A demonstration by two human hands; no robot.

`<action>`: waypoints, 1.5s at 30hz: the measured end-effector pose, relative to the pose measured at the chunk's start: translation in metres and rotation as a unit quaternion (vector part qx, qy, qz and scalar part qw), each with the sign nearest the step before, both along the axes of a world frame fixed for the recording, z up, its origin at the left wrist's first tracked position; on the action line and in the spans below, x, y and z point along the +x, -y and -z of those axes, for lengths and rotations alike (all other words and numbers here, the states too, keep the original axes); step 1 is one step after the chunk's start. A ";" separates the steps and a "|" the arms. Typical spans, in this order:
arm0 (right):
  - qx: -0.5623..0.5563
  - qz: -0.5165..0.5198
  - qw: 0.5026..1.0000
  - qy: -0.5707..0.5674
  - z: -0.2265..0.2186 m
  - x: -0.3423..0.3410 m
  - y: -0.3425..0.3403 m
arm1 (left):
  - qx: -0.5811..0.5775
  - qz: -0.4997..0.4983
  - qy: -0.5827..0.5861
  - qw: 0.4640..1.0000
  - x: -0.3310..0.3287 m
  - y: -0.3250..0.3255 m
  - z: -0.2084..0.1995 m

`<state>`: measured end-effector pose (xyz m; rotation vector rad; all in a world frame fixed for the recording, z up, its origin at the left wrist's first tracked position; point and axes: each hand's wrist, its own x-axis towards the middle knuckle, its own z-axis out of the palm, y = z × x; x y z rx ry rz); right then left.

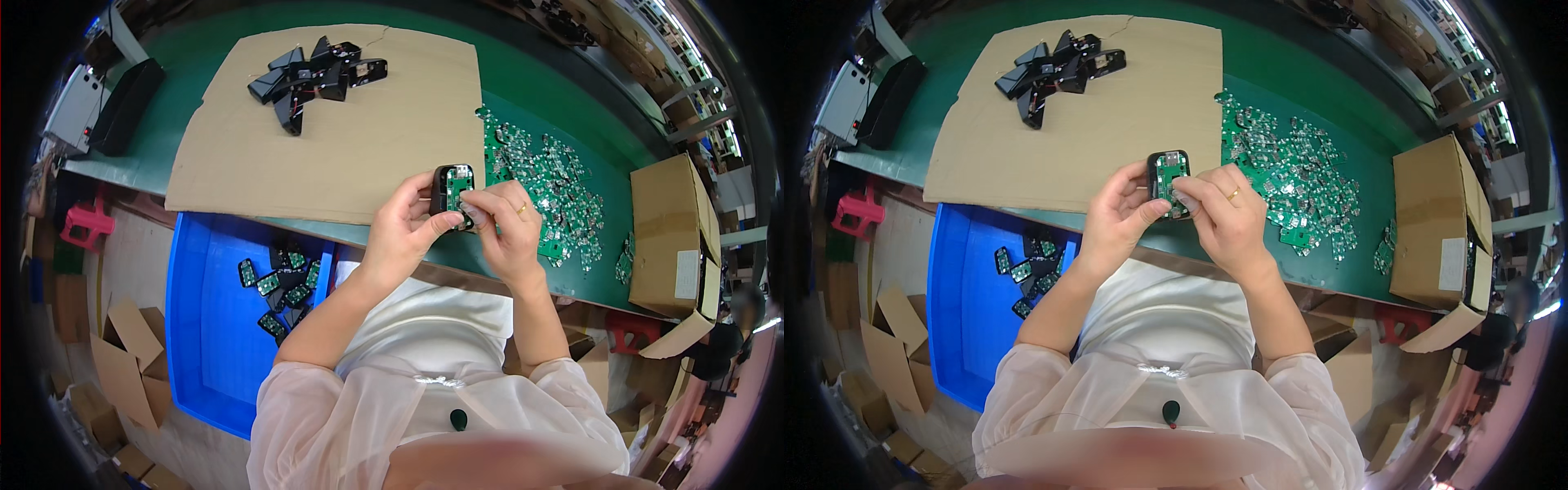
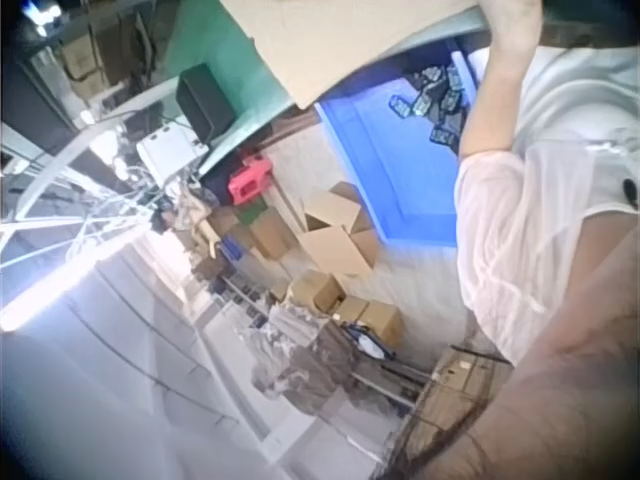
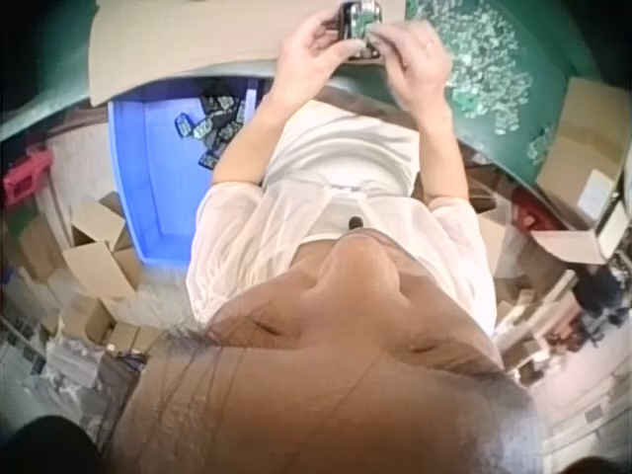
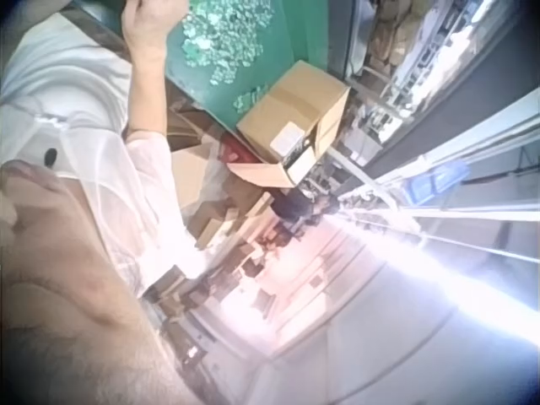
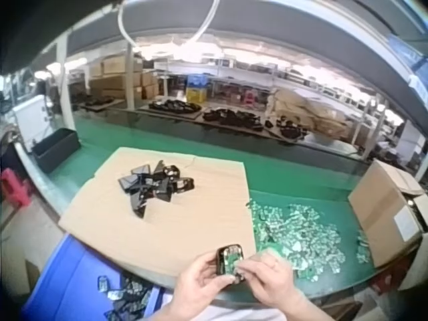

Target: The person assembles electronic devices by fitting green circuit boards into black plastic housings and pressing them together before placing the finished units into a blue bin.

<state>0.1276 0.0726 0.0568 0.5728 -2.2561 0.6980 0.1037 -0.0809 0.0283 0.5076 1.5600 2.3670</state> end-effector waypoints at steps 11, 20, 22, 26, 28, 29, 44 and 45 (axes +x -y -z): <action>0.039 -0.031 0.999 0.016 0.007 0.014 0.023 | 0.006 -0.057 -0.012 0.998 0.026 0.017 0.009; -0.363 -0.205 0.865 0.280 0.041 0.047 0.062 | -0.045 -0.170 -0.069 0.982 0.069 0.048 0.013; -0.293 -0.246 0.870 0.312 0.045 0.052 0.059 | -0.083 -0.189 -0.068 0.976 0.084 0.059 0.018; -0.169 -0.258 0.909 0.281 0.054 0.054 0.077 | -0.086 -0.204 -0.055 0.974 0.100 0.077 0.034; -0.144 -0.251 0.924 0.252 0.051 0.051 0.085 | -0.101 -0.182 -0.040 0.977 0.102 0.088 0.036; -0.144 -0.252 0.923 0.252 0.052 0.048 0.085 | -0.115 -0.157 -0.027 0.980 0.103 0.094 0.037; -0.134 -0.223 0.902 0.346 0.052 0.034 0.061 | -0.624 -0.356 0.177 0.673 -0.032 0.251 0.217; -0.131 -0.219 0.900 0.352 0.054 0.035 0.061 | -0.687 -0.293 0.177 0.641 -0.033 0.258 0.228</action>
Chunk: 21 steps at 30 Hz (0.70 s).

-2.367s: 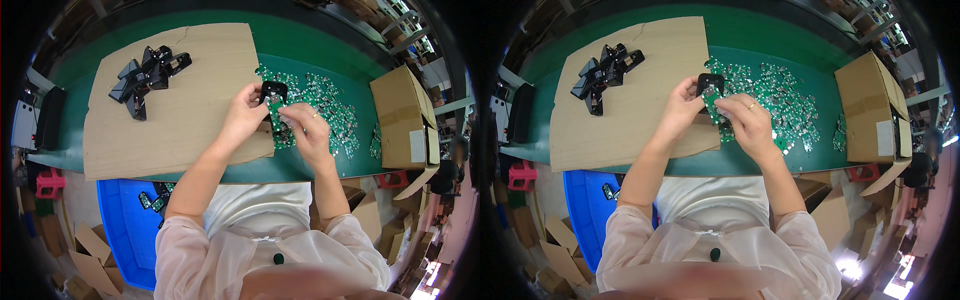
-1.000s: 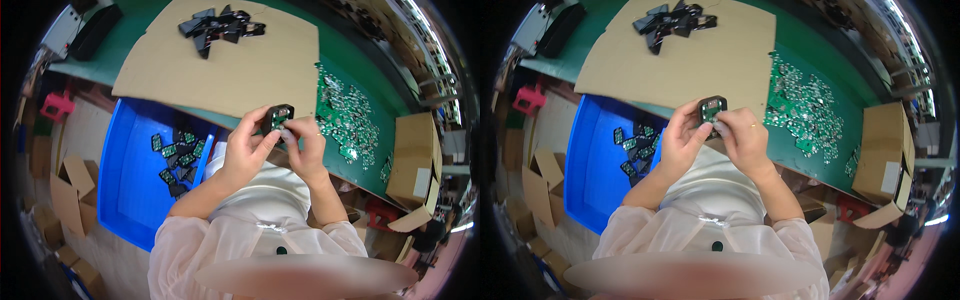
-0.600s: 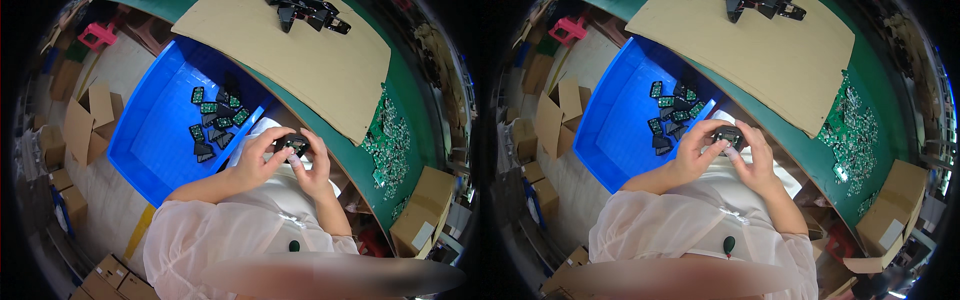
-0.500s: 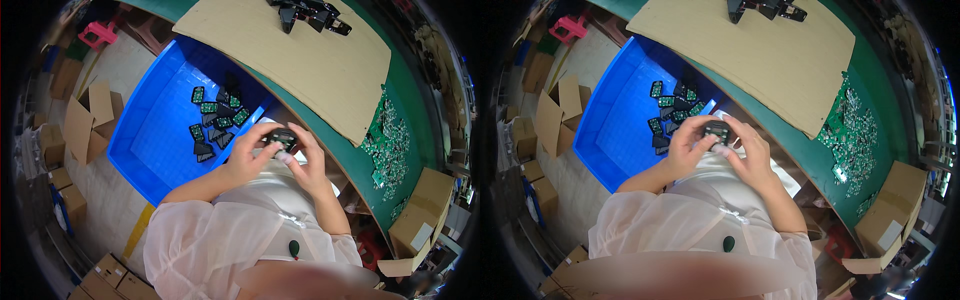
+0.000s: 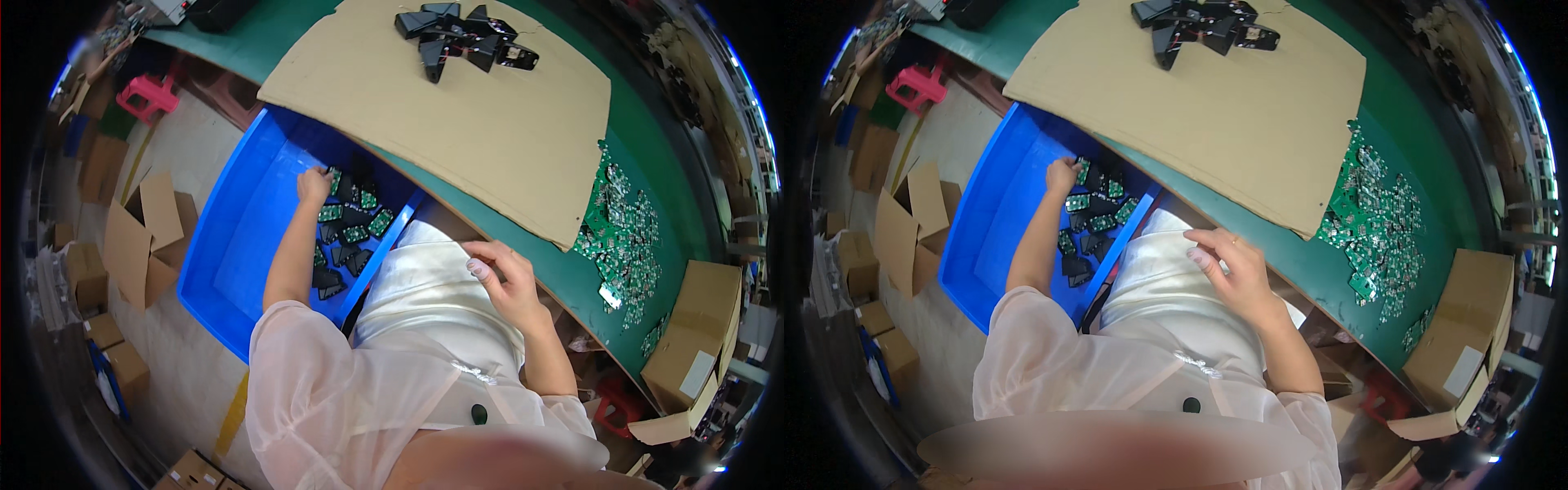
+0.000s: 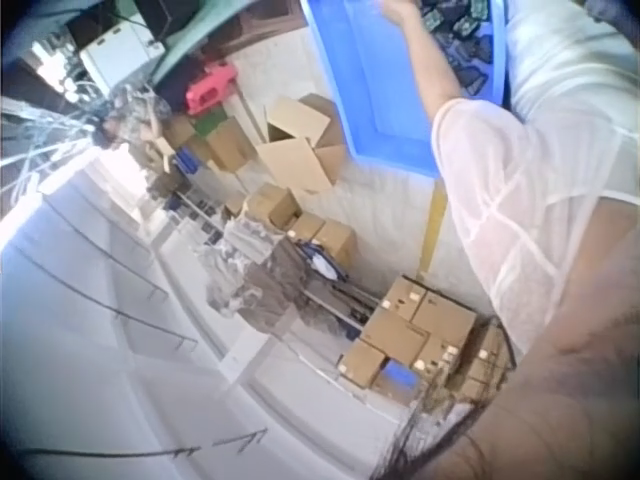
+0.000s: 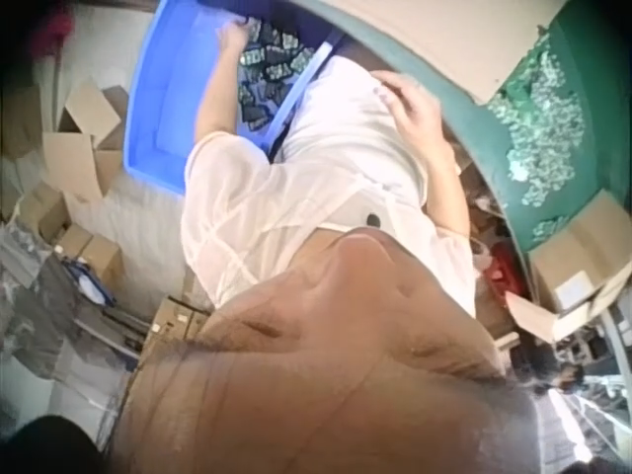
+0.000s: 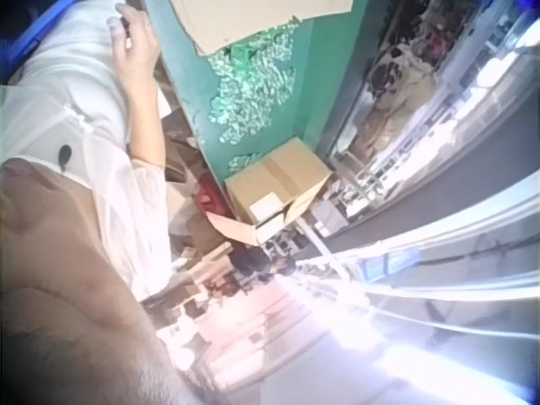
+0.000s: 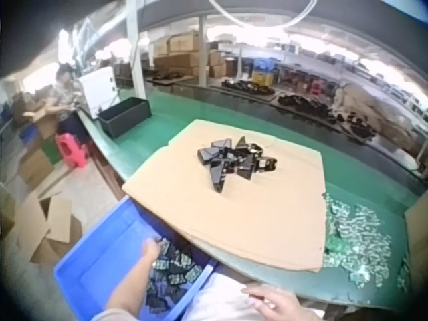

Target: The person assembles electronic devices by fitting green circuit boards into black plastic housings and pressing them together before placing the finished units into a blue bin.

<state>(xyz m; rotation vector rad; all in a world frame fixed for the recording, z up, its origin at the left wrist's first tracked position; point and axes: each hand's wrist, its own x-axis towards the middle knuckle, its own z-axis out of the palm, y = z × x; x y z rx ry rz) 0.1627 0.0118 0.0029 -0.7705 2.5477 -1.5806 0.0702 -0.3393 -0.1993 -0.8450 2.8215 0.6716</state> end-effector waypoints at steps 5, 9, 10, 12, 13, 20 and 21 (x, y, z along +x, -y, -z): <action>0.008 0.024 1.000 -0.001 0.002 0.002 -0.016 | -0.009 -0.083 -0.306 0.948 -0.010 -0.007 -0.028; 0.015 0.044 0.996 0.078 0.001 0.000 -0.024 | 0.086 -0.037 -0.600 0.794 -0.010 -0.068 -0.151; 0.016 0.028 0.997 0.076 -0.001 0.000 -0.023 | 0.123 -0.006 -0.619 0.775 -0.013 -0.077 -0.165; 0.010 0.016 0.998 0.061 -0.003 -0.002 -0.020 | 0.250 0.056 -0.544 0.799 -0.034 -0.102 -0.195; 0.003 -0.002 0.999 0.045 -0.005 -0.003 -0.017 | 0.290 0.061 -0.512 0.806 -0.051 -0.108 -0.201; 0.024 0.006 0.999 0.042 -0.012 0.001 -0.024 | 0.042 0.156 -0.274 0.948 -0.140 -0.130 -0.200; 0.009 0.036 0.999 0.027 -0.011 0.001 -0.028 | 0.086 0.153 -0.271 0.946 -0.142 -0.137 -0.205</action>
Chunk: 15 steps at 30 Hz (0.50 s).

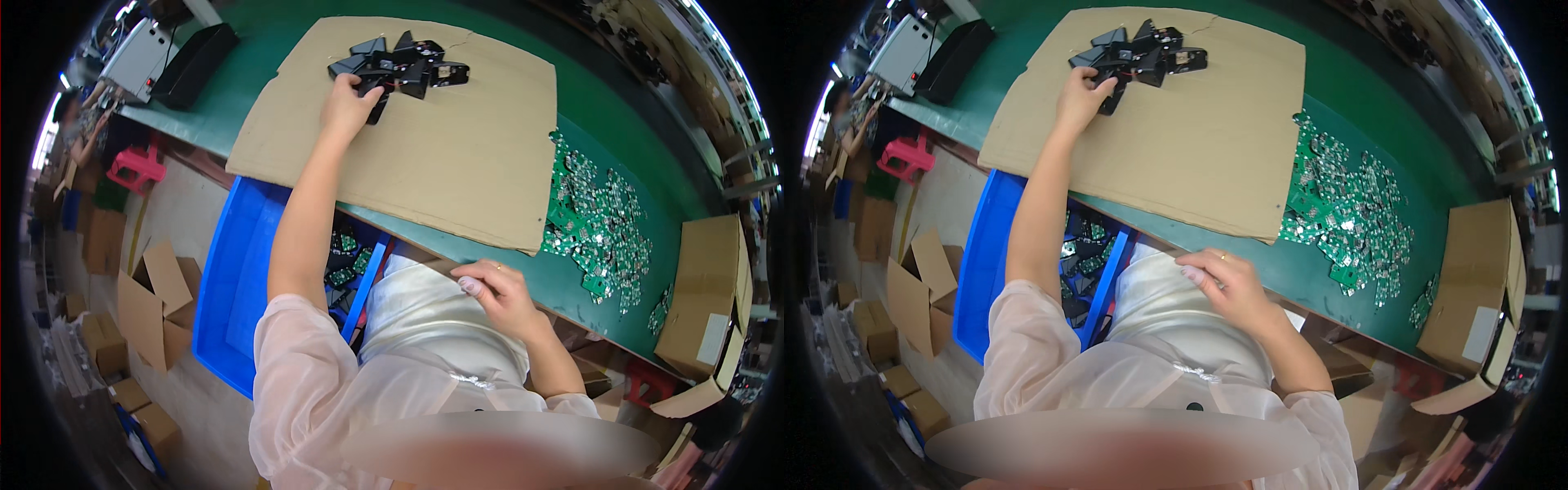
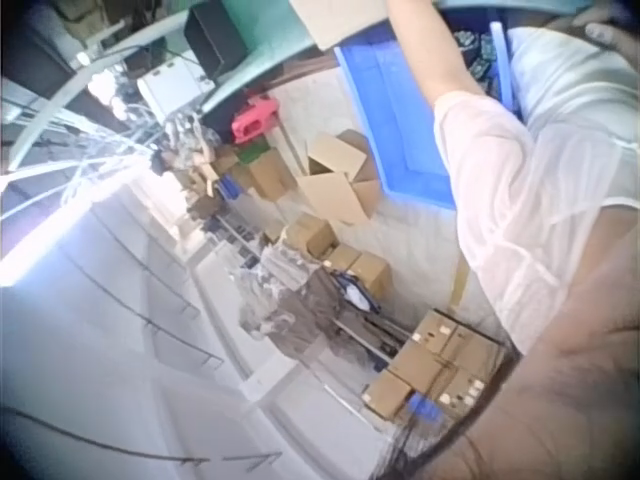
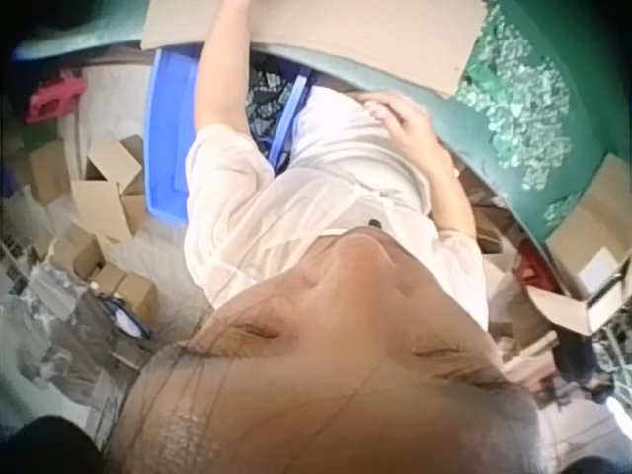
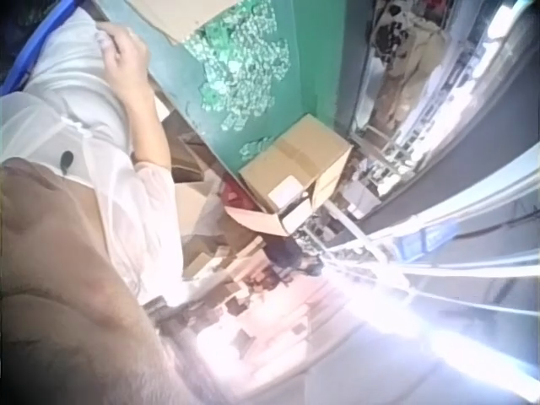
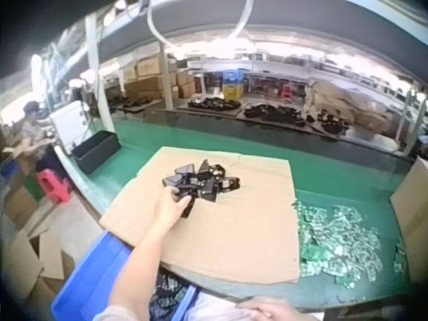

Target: The person assembles electronic devices by fitting green circuit boards into black plastic housings and pressing them together before placing the finished units into a blue bin.

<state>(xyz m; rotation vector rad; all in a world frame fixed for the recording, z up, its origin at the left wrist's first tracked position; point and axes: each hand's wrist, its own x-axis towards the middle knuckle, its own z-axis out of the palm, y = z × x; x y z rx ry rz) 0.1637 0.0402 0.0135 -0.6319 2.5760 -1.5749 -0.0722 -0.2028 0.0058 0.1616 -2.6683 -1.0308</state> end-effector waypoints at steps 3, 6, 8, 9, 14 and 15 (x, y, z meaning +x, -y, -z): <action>-0.033 0.104 0.994 0.007 -0.003 -0.003 -0.017 | 0.262 0.106 0.128 0.951 0.024 -0.024 -0.006; -0.069 0.237 0.969 -0.016 -0.012 -0.016 -0.025 | 0.469 0.193 0.204 0.837 0.064 -0.055 -0.014; -0.053 0.286 0.955 -0.054 -0.021 -0.030 -0.022 | 0.576 0.248 0.205 0.751 0.084 -0.082 -0.014; -0.007 0.304 0.945 -0.125 -0.019 -0.038 -0.024 | 0.572 0.248 0.225 0.749 0.091 -0.095 -0.016; 0.153 0.320 0.887 -0.296 -0.020 -0.052 -0.030 | 0.559 0.290 0.256 0.733 0.112 -0.133 -0.017; 0.157 0.330 0.883 -0.294 -0.021 -0.051 -0.032 | 0.537 0.278 0.263 0.752 0.114 -0.139 -0.017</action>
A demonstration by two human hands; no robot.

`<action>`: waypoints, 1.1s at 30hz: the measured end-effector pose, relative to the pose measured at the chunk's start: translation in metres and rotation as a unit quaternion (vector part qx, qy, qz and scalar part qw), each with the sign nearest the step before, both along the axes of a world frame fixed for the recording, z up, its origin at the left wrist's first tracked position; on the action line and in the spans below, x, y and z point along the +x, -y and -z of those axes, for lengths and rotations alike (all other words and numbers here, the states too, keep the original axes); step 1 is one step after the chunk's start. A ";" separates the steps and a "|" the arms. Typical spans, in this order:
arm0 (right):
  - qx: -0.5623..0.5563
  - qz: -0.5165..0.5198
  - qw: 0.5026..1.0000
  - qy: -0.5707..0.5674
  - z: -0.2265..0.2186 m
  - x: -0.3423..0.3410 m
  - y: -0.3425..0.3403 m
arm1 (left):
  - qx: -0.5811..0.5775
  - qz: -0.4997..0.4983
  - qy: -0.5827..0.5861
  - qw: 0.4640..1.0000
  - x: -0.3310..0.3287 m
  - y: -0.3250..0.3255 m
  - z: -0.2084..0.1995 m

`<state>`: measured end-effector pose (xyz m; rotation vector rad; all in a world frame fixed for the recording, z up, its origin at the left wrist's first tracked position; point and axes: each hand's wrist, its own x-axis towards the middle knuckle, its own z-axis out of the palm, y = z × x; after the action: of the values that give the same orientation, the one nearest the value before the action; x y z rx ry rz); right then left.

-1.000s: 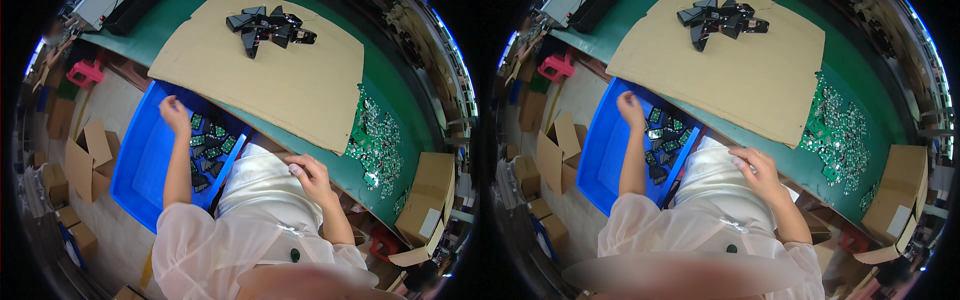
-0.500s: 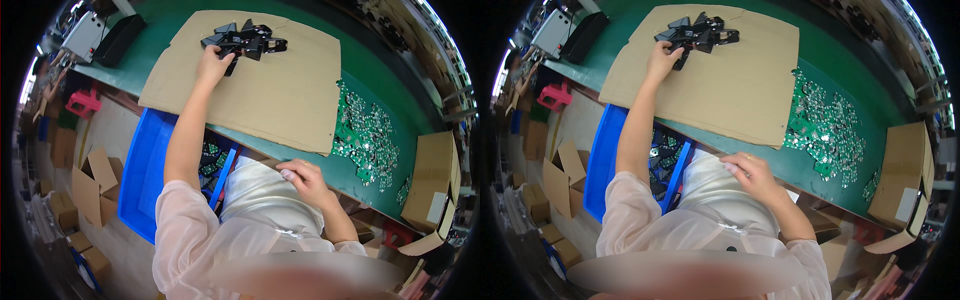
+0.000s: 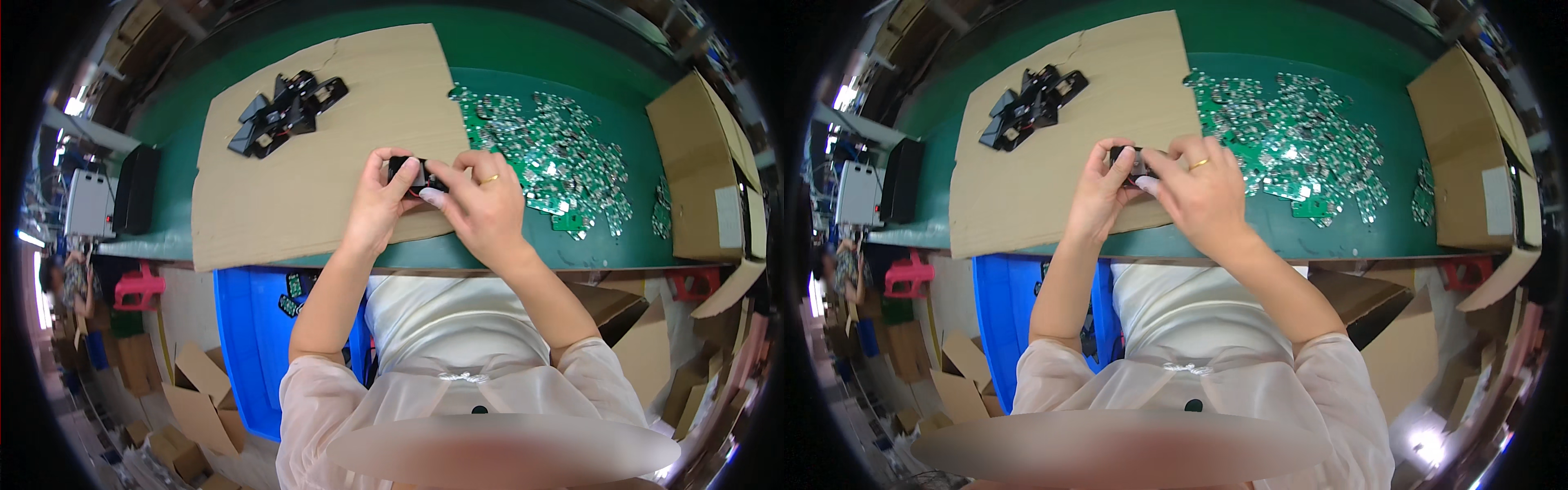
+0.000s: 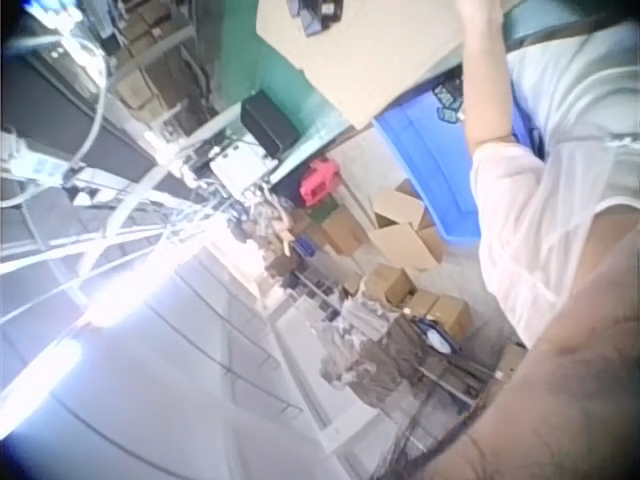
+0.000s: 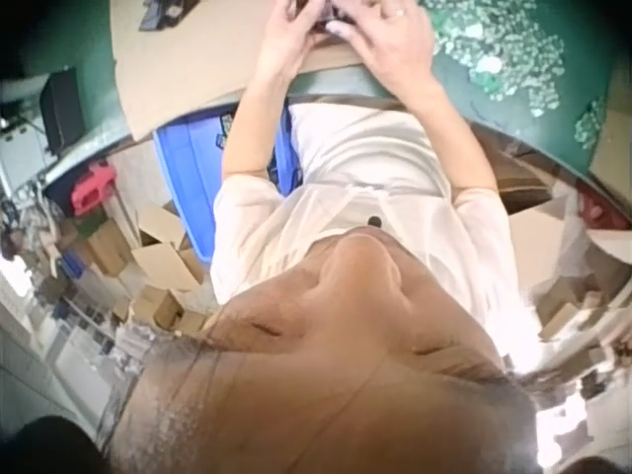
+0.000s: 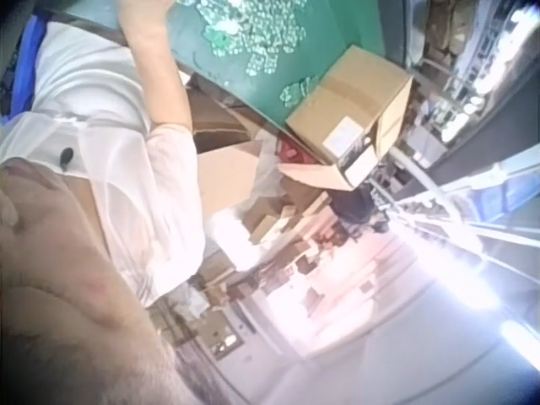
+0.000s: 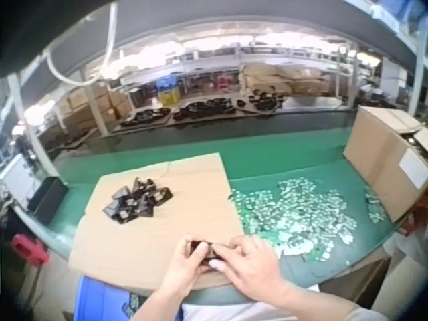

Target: The person assembles electronic devices by fitting green circuit boards into black plastic housings and pressing them together before placing the finished units into a blue bin.

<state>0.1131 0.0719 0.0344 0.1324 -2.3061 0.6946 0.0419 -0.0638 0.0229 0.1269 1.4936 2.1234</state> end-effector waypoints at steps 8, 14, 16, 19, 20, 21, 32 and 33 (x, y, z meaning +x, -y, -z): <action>0.070 0.002 0.997 -0.012 0.010 0.001 -0.020 | -0.043 0.020 -0.038 0.998 -0.006 -0.031 -0.009; -0.379 -0.127 0.917 -0.003 0.013 -0.005 -0.052 | -0.130 0.112 -0.132 0.976 -0.033 -0.044 -0.025; -0.532 -0.106 0.836 0.076 0.001 -0.007 -0.062 | -0.097 0.122 -0.099 0.983 -0.042 -0.050 -0.022; -0.511 -0.050 0.846 0.143 0.003 -0.027 -0.085 | -0.034 0.120 -0.047 0.991 -0.052 -0.057 -0.007; -0.508 -0.051 0.848 0.143 0.008 -0.037 -0.093 | -0.007 0.104 -0.028 0.994 -0.055 -0.057 -0.001; -0.336 0.020 0.931 0.140 0.020 -0.047 -0.107 | -0.004 0.105 -0.028 0.994 -0.058 -0.058 0.004; 0.156 0.037 0.938 0.306 0.008 -0.077 -0.138 | -0.074 0.021 -0.032 0.997 -0.064 -0.048 0.010; 0.118 0.038 0.928 0.350 0.004 -0.076 -0.138 | -0.065 0.013 -0.037 0.997 -0.064 -0.048 0.013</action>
<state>0.0366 0.2103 0.0302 -0.1187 -3.0599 0.4596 -0.0225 -0.0160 0.0102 0.1773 1.6604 2.0141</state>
